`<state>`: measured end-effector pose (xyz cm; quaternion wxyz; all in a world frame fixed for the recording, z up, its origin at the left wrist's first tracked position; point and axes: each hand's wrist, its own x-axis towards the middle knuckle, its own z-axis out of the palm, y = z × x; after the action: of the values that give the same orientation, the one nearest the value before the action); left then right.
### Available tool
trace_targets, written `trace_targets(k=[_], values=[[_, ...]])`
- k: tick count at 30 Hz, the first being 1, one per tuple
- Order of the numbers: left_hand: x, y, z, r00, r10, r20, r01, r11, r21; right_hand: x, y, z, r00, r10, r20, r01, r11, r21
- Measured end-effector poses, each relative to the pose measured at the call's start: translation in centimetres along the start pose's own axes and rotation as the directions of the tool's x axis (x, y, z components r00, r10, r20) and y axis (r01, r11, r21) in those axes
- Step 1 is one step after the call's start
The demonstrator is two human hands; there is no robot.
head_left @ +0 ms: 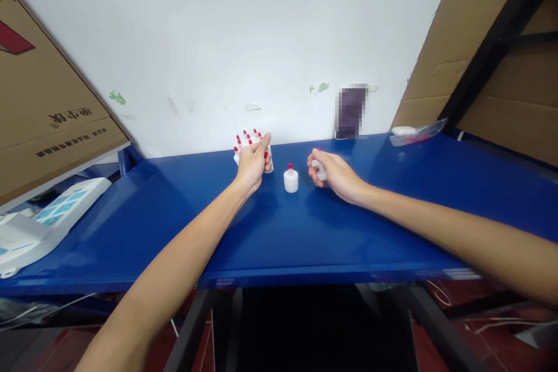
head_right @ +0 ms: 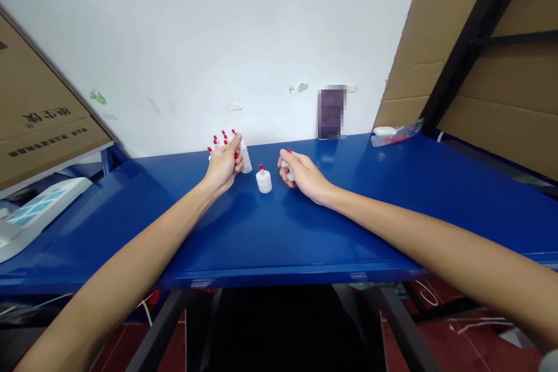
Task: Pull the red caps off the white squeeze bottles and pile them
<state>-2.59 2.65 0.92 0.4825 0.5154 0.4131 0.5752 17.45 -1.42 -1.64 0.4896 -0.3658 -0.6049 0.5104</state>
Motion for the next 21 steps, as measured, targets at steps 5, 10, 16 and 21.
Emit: trace_targets(k=[5,10,16,21], values=[[-0.03,-0.13,-0.19,1.000,0.008,0.017,-0.009,0.999,0.051,0.10,-0.03,-0.14,0.999,0.045,0.016,-0.045,0.998,0.041],[-0.11,-0.50,-0.25,0.995,0.087,0.037,-0.092,0.984,0.152,-0.31,-0.13,0.20,0.978,-0.131,0.162,0.170,0.952,-0.256],[-0.54,-0.71,0.39,0.982,0.167,0.088,-0.183,0.956,0.229,-0.05,-0.05,0.51,0.935,-0.331,0.128,0.349,0.797,-0.493],[-0.75,-0.87,0.72,0.980,0.175,0.096,-0.192,0.957,0.216,0.49,-0.22,0.09,0.897,-0.441,0.042,0.383,0.725,-0.572]])
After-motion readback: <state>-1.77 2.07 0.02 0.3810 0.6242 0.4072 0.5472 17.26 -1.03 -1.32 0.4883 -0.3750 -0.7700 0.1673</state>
